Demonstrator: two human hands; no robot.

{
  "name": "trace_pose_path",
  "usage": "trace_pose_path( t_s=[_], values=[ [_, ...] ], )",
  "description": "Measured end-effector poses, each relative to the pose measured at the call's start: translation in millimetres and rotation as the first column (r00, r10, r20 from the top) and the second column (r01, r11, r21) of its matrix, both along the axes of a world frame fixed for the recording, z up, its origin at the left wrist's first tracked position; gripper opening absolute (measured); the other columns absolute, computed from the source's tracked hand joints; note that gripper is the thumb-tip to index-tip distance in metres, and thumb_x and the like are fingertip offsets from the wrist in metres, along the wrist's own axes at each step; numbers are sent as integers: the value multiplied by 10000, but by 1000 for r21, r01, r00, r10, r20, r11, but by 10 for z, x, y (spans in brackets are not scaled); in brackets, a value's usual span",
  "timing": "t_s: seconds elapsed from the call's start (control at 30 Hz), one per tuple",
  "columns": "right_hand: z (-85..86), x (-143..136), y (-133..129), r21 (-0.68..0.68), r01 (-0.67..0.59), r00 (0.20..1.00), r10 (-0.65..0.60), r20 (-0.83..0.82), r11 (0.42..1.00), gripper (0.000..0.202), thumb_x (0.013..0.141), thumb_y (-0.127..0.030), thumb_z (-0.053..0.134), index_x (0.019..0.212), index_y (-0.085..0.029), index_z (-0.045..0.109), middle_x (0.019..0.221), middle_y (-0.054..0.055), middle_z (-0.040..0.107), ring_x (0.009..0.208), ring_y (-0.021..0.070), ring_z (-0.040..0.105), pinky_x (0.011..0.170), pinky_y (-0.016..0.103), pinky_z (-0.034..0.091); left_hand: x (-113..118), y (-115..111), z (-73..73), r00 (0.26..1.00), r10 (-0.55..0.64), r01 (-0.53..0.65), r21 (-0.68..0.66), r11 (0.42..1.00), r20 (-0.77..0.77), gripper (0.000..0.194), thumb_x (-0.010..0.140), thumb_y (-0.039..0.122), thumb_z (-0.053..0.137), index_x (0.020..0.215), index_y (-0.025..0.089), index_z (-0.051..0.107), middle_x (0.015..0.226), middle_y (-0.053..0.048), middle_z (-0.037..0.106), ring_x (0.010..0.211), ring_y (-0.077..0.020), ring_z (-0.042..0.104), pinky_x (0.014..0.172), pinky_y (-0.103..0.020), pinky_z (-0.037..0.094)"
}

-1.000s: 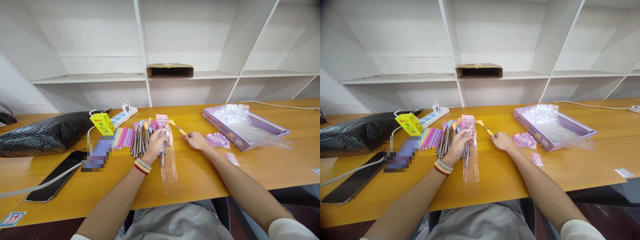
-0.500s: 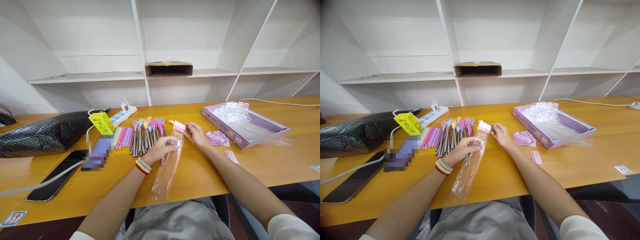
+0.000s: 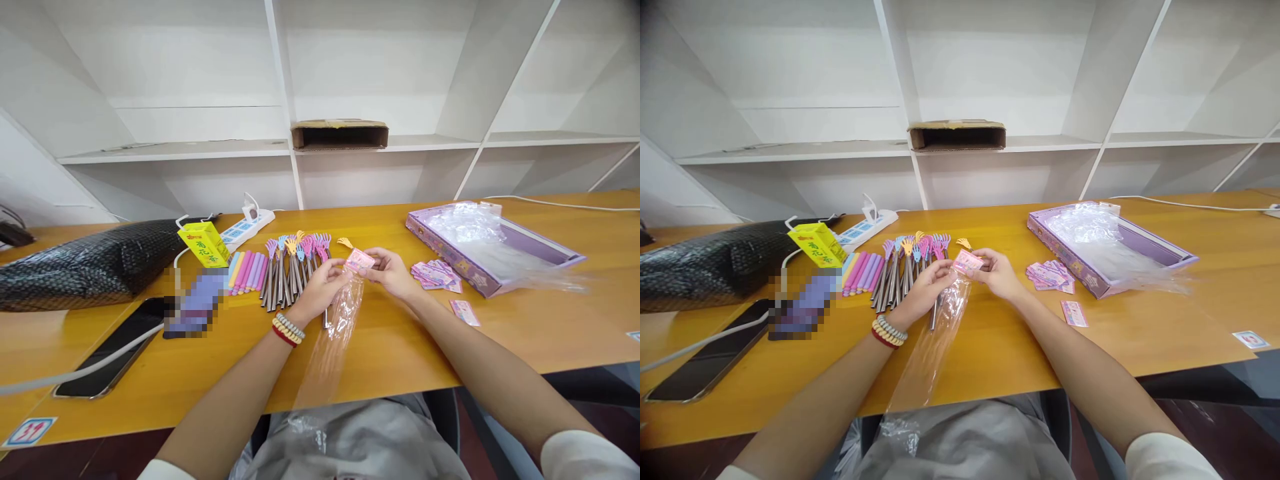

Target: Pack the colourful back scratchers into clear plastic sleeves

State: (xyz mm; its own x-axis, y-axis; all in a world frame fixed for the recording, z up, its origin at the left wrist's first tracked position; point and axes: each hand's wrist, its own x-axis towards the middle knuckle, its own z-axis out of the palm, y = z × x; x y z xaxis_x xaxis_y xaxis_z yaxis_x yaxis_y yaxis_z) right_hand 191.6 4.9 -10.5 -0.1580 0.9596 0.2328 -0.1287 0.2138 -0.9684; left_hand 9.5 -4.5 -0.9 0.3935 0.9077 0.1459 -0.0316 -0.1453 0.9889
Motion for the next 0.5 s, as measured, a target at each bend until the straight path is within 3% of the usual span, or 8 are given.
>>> trace_pose_path(
  t_s=[0.13, 0.27, 0.5],
  values=[
    [32, -34, -61, 32, 1, 999, -2, 37, 999, 434, 620, -332, 744, 973, -180, 544, 574, -41, 561, 458, 73, 430, 430, 209, 321, -14, 14, 5, 998, -59, 59, 7, 998, 6, 307, 753, 288, 624, 1016, 134, 584, 888, -65, 642, 808, -157, 594, 753, -294, 458],
    [37, -44, -99, 155, 82, 986, -103, 132, 985, 338, 738, -393, 644, 991, -180, 574, 518, -47, 501, 435, 68, 375, 424, 215, 291, -13, -18, 42, 995, -92, 92, -17, 996, -28, 214, 747, 247, 618, 924, 127, 605, 814, -48, 644, 736, -140, 594, 675, -264, 466],
    [23, -70, -105, 196, 156, 966, -191, 175, 968, 289, 799, -449, 556, 817, -165, 603, 629, 10, 575, 527, 103, 476, 487, 231, 372, 3, -37, 8, 978, -157, 158, -3, 987, -141, 212, 734, 217, 627, 919, 115, 613, 882, -79, 654, 776, -157, 609, 724, -320, 480]
  ],
)
